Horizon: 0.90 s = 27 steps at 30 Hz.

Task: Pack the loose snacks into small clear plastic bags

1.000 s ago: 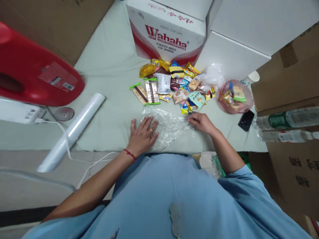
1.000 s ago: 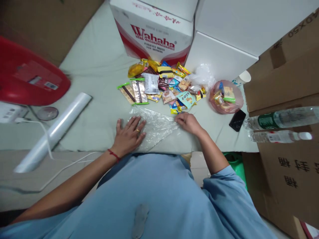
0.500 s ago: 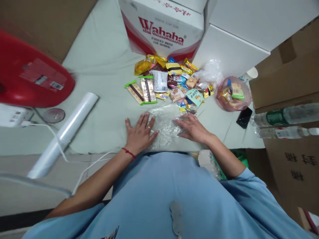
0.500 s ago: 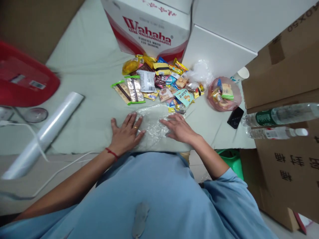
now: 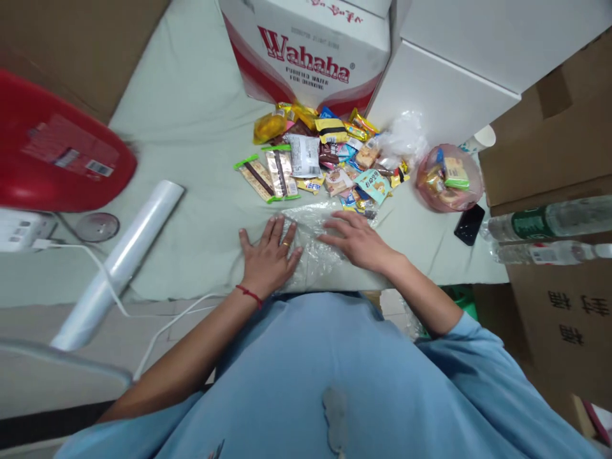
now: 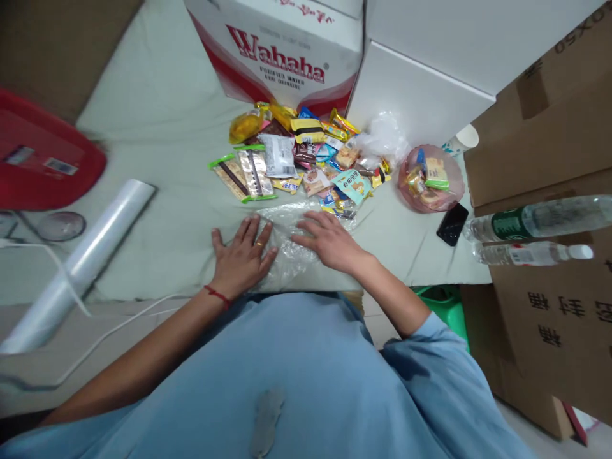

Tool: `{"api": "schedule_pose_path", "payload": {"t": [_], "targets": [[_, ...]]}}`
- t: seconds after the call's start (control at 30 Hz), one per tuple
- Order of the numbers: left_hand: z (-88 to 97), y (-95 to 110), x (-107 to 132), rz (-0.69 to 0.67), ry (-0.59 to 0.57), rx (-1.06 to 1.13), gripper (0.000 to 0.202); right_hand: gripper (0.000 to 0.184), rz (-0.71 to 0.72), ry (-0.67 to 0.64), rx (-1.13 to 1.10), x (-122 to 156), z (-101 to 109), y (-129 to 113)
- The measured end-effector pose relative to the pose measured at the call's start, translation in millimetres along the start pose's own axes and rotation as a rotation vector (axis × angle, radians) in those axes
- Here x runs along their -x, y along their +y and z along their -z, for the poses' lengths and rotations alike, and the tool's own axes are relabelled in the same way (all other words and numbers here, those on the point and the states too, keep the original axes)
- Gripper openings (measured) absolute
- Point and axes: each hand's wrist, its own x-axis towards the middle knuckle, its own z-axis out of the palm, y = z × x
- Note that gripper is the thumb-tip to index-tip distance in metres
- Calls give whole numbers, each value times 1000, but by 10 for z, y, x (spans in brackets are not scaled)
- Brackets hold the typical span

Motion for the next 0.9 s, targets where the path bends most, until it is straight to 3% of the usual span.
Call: {"api": "schedule_pose_path", "payload": {"t": [0.1, 0.2, 0.3, 0.4, 0.53, 0.63, 0.7, 0.77, 0.9], "targets": [[-11, -1, 11, 13, -7, -23, 61, 21, 172, -83, 32, -302, -108, -11], [-21, -4, 26, 32, -2, -25, 61, 22, 197, -50, 110, -206, -29, -27], [-21, -1, 35, 49, -1, -19, 62, 25, 102, 4, 191, 190, 114, -125], [-3, -1, 38, 59, -4, -13, 62, 30, -64, -3, 189, 691, 128, -376], [33, -29, 41, 55, -11, -1, 64, 23, -311, -241, -118, 1289, 81, -746], [45, -50, 52, 43, -26, -3, 65, 21, -481, -321, -386, 1537, 217, -777], [41, -49, 62, 27, -33, -30, 67, 25, -546, -232, -465, 1522, 362, -642], [32, -42, 71, 14, -30, -68, 67, 29, -585, -93, -474, 1325, 477, -421], [13, -42, 71, -11, -13, -118, 64, 30, -671, 206, -369, 420, 449, 63]]}}
